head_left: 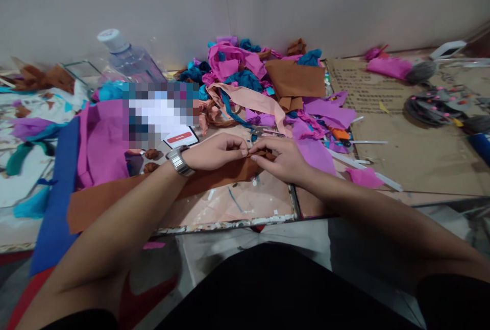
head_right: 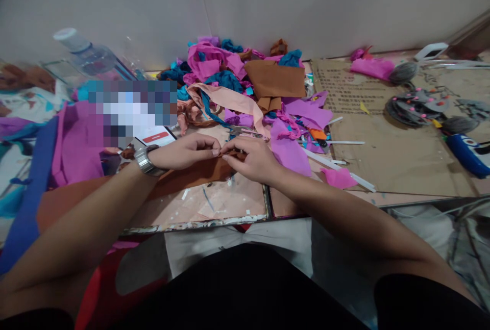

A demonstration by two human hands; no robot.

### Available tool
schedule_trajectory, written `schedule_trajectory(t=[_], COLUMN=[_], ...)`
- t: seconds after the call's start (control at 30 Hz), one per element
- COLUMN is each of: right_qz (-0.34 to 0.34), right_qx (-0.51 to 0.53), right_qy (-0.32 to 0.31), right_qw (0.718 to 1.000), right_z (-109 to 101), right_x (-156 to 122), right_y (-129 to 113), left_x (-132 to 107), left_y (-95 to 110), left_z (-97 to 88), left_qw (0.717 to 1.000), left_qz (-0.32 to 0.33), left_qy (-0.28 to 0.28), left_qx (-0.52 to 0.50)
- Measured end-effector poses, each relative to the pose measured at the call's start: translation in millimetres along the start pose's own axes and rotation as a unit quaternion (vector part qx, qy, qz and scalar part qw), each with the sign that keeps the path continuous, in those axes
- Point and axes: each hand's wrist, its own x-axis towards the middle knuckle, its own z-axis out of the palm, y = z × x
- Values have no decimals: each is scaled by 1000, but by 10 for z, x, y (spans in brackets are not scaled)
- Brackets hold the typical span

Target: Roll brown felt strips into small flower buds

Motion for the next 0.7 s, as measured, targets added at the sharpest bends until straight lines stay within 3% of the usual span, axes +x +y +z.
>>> schedule_trajectory(t=[0.7], right_qz=[-32], right_qx=[-38], right_qy=[46], right_qw=[998], right_z=[-4], right_x=[11], right_y=[-7], left_x=[-4], left_y=[44], left_z=[77], left_qw=[998], left_qz=[3], left_qy=[38], left_qx=[42])
